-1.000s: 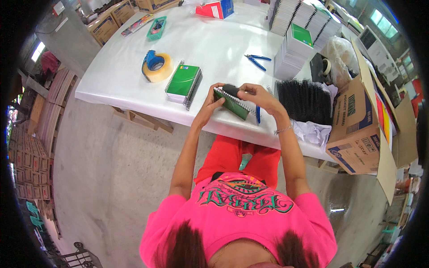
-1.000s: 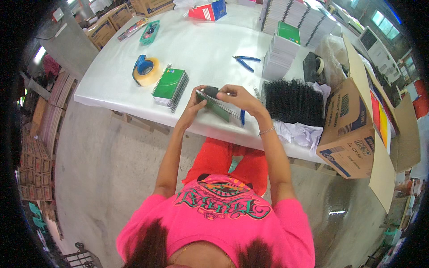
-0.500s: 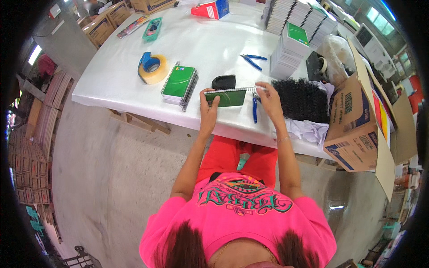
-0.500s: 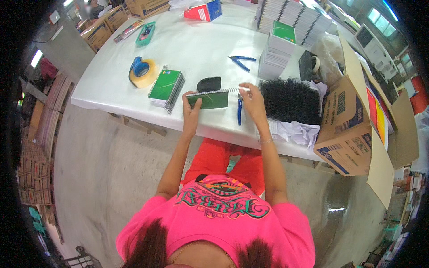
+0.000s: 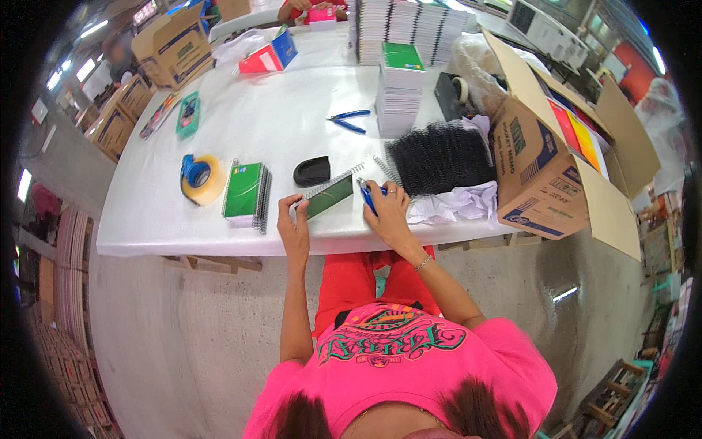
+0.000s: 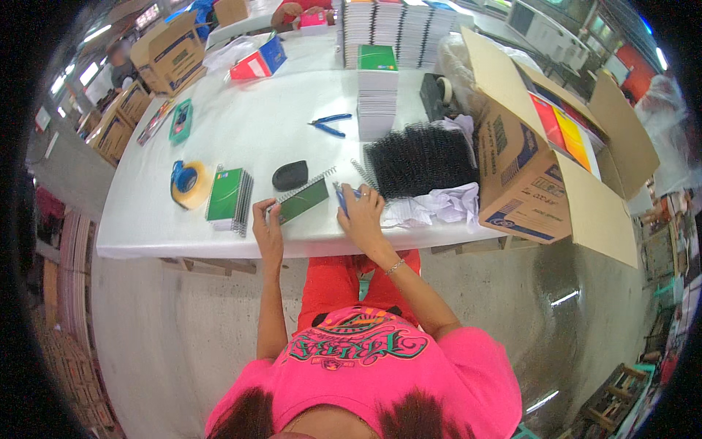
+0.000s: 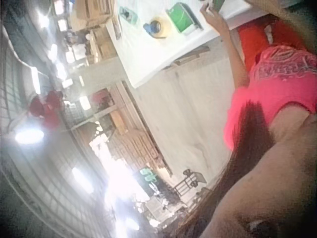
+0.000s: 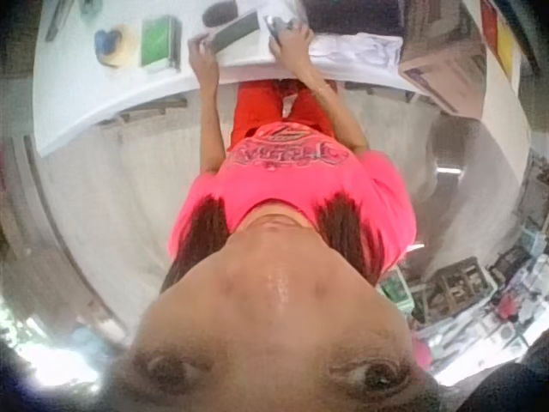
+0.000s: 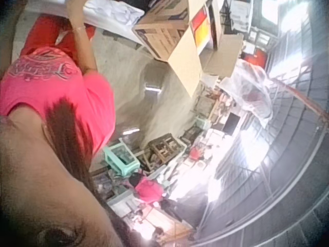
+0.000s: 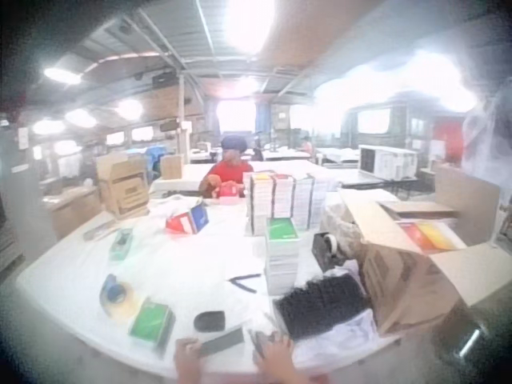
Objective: The person inserts black spiral bindings into green notebooks using pliers and a black plastic tool. They repeatedly pick up notebooks, align the binding, and secure it before stacking the finished units on the table.
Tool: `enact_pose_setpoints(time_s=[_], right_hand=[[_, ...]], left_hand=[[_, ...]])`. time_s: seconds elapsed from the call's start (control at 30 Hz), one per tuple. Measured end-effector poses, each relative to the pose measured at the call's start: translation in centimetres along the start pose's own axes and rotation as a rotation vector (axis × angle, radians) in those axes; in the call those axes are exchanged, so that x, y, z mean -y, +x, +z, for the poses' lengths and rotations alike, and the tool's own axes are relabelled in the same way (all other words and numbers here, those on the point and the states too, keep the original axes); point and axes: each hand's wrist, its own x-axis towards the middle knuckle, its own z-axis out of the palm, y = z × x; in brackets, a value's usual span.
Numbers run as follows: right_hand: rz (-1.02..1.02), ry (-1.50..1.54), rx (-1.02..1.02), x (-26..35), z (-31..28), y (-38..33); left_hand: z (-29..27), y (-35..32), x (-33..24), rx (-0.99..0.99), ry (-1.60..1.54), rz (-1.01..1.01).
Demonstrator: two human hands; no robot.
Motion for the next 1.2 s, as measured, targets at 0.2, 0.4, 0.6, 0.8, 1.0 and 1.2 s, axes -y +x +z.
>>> enact_pose_setpoints(time_s=[0.2, 0.4, 0.6, 0.8, 1.0, 1.2], right_hand=[[0.147, 0.364, -0.043, 0.1, -2.1, 0.0], [0.922, 1.971, 0.209, -0.9, -6.4, 0.9], [0.724, 2.324, 0.597, 0.5, -7.7, 1.0], [0.722, 2.238, 0.702, 2.4, -7.3, 0.6], [0.751, 2.212, 0.7, 2.6, -6.7, 0.1], [0.778, 2.229, 0.692, 2.1, -6.2, -0.4]], left_hand=[[-0.1, -0.1, -0.1, 0.004, 0.017, 0.056], [-0.4, 0.5, -0.1, 0.004, 0.065, 0.194], [-0.5, 0.8, 0.0, -0.001, 0.197, 0.233], [-1.3, 0.8, 0.1, 0.007, 0.33, 0.221], [-1.3, 0.3, -1.0, 0.042, 0.383, 0.173], [-0.9, 0.0, -2.1, 0.002, 0.324, 0.15]])
